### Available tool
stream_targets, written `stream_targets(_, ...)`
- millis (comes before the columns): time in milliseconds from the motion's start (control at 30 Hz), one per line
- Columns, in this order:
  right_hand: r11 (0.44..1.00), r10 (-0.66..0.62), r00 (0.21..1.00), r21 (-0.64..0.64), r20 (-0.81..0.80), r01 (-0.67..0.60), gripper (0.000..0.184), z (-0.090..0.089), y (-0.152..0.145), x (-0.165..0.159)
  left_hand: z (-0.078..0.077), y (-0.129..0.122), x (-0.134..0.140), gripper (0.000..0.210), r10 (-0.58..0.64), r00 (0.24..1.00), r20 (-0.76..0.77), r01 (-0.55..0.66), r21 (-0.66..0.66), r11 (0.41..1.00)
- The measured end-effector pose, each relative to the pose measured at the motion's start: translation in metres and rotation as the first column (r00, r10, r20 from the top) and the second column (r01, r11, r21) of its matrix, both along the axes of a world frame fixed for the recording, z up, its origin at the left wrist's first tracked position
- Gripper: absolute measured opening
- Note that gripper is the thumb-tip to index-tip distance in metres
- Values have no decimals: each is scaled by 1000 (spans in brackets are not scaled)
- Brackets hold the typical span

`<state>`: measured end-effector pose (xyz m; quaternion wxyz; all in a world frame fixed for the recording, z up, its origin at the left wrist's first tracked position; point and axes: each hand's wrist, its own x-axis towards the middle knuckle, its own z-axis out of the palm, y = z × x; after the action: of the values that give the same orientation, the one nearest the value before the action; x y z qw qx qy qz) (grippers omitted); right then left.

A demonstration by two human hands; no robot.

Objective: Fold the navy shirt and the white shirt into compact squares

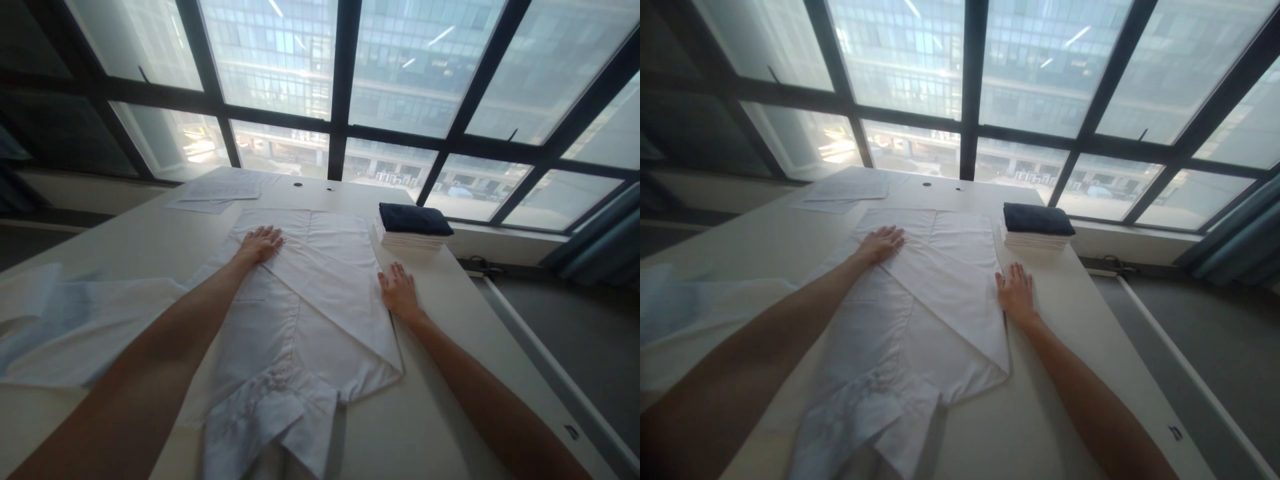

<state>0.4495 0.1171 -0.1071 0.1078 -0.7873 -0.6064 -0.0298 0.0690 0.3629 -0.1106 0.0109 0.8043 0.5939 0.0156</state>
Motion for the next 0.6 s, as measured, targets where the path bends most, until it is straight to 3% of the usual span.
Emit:
stream_targets(67,996,22,1000,88,7,-22,60,7,-4,-14,1,0,1,68,-2,1000,4,2,2,1000)
stream_targets(167,968,242,970,81,-33,-239,59,12,-13,-53,1,-1,2,67,0,1000,-6,0,-2,1000)
stream_targets(267,868,492,864,-12,-107,-496,62,10,-23,-91,2,1,2,68,4,1000,-20,-4,-14,1000)
stream_targets(333,814,571,812,-44,-121,-579,63,7,-30,-101,1,3,1,68,-2,1000,-26,2,-14,1000)
stream_targets(467,751,639,757,-102,-140,-653,66,5,-60,-81,-2,6,0,68,-7,1000,-29,7,-9,1000)
stream_targets(600,624,727,641,-153,-248,-767,68,13,-91,-47,-4,8,0,66,-8,1000,-12,8,-6,1000)
